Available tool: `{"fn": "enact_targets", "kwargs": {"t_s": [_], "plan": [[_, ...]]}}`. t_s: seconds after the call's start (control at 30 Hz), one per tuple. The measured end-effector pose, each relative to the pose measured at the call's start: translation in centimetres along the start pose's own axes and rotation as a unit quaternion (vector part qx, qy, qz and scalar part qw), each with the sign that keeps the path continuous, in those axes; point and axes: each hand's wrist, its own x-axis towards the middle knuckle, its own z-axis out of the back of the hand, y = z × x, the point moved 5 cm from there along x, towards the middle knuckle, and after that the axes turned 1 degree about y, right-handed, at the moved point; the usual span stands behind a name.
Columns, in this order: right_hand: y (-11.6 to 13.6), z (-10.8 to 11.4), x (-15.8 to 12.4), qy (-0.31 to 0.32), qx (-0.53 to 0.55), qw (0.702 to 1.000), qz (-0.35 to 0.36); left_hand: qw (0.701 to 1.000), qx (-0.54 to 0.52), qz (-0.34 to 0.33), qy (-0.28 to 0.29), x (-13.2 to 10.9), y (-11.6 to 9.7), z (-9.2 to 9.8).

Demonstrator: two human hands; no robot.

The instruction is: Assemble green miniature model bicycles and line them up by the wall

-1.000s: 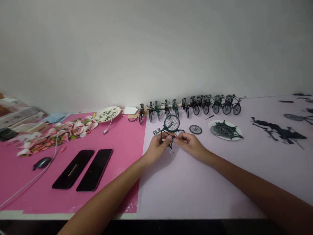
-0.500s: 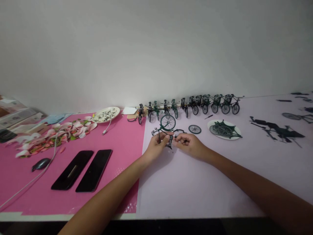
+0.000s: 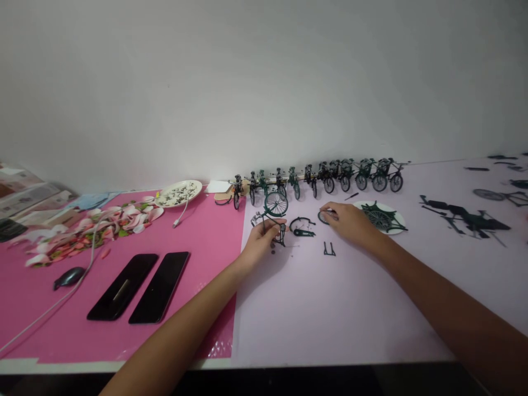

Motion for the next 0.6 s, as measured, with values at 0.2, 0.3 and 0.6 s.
{"fn": "enact_targets", "kwargs": {"t_s": [0.2, 0.3, 0.6], "plan": [[-1.2, 0.2, 0.4, -0.016, -0.088, 0.996, -0.016, 1.0, -0.008, -0.001, -0.004, 0.1, 0.0, 0.1], [-1.4, -0.1, 0.3, 0.013, -0.084, 0.996, -0.021, 1.0, -0.012, 0.001, -0.004, 0.2, 0.1, 0.1], [-0.7, -0.9, 0.0, 0.053, -0.058, 0.996, 0.035, 0.999, -0.027, 0.01, -0.021, 0.4, 0.1, 0.2]]}}
